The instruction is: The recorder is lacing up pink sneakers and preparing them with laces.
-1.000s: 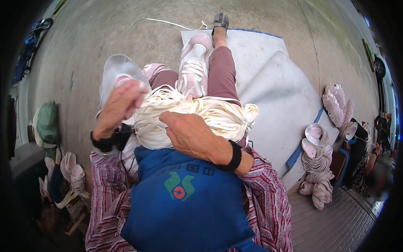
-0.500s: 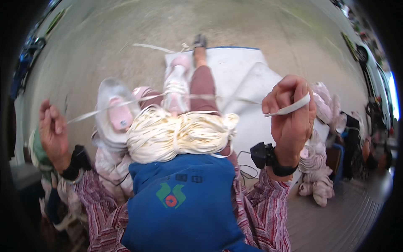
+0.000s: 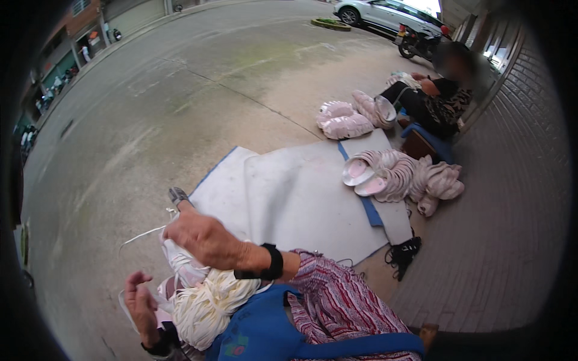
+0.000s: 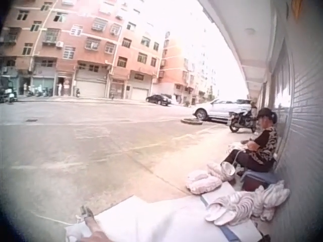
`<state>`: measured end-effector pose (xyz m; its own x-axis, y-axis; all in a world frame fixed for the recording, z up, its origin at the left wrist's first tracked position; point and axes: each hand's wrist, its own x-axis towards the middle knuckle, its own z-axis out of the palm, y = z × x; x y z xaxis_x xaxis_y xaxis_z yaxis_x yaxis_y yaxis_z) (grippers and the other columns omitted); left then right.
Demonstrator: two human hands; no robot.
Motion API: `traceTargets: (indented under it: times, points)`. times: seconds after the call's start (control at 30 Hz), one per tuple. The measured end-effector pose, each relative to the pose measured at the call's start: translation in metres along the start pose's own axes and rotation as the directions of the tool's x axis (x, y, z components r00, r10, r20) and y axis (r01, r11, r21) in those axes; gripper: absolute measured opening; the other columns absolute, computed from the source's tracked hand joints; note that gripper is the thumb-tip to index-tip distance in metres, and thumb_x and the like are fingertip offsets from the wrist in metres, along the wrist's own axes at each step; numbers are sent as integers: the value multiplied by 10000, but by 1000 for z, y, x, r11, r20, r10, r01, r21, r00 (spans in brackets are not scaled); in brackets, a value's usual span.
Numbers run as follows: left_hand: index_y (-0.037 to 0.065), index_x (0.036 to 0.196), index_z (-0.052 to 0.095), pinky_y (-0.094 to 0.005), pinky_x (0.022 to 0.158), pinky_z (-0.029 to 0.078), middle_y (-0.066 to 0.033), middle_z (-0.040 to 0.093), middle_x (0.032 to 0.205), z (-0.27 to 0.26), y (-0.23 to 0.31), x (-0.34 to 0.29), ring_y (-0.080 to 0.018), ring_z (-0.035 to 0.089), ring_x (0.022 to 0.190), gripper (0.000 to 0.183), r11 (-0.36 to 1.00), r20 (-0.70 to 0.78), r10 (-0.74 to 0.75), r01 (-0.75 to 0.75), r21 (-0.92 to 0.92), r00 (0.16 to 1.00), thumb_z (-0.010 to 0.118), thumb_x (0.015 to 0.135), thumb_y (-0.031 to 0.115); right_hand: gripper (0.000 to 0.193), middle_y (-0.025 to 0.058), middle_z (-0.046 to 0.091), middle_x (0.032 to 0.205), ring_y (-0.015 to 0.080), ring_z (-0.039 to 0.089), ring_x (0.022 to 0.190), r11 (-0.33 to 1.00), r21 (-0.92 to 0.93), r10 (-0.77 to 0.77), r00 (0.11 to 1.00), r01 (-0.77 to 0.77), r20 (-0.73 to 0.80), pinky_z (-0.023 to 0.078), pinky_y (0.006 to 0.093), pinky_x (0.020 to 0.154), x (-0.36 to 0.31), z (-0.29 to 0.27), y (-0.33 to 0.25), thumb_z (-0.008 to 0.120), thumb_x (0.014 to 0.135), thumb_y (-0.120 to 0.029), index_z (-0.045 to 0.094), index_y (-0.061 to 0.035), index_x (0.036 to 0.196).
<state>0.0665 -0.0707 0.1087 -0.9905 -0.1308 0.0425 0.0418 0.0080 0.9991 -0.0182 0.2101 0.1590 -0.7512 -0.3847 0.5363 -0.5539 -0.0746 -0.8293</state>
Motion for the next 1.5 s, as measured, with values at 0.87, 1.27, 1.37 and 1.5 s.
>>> traceTargets:
  times: [0.87,1.27,1.37,1.5]
  points:
    - [5,1007,539,-178,444,226,60,423,623,27,66,-34,-6,301,497,140,945,-126,143,-173,-278,982,471,967,120,611,74,603,1003,139,578,916,927,-112,255,821,-358,-510,472,250,849,-7,-74,22,515,902,-16,221,41,1435]
    - [93,997,505,-180,362,217,50,348,609,-49,93,-50,-16,229,425,102,818,-608,281,-516,-253,743,446,979,174,635,50,577,818,132,520,705,500,-555,-165,556,-665,-815,437,240,706,-127,-319,21,460,842,46,268,9,1447]
    - [81,994,503,-180,375,218,42,353,618,-48,96,-49,-17,233,436,103,798,-609,255,-519,-306,751,439,977,161,630,60,582,843,144,525,705,330,-509,-172,480,-795,-860,438,251,692,-152,-380,18,449,843,48,275,-1,1447]
    - [78,989,510,-182,383,220,43,341,608,-26,90,-33,-23,228,445,107,820,-535,209,-444,-360,819,439,977,157,625,73,588,877,160,530,706,347,-645,-135,645,-680,-752,440,264,674,-115,-354,26,435,844,51,285,-14,1447]
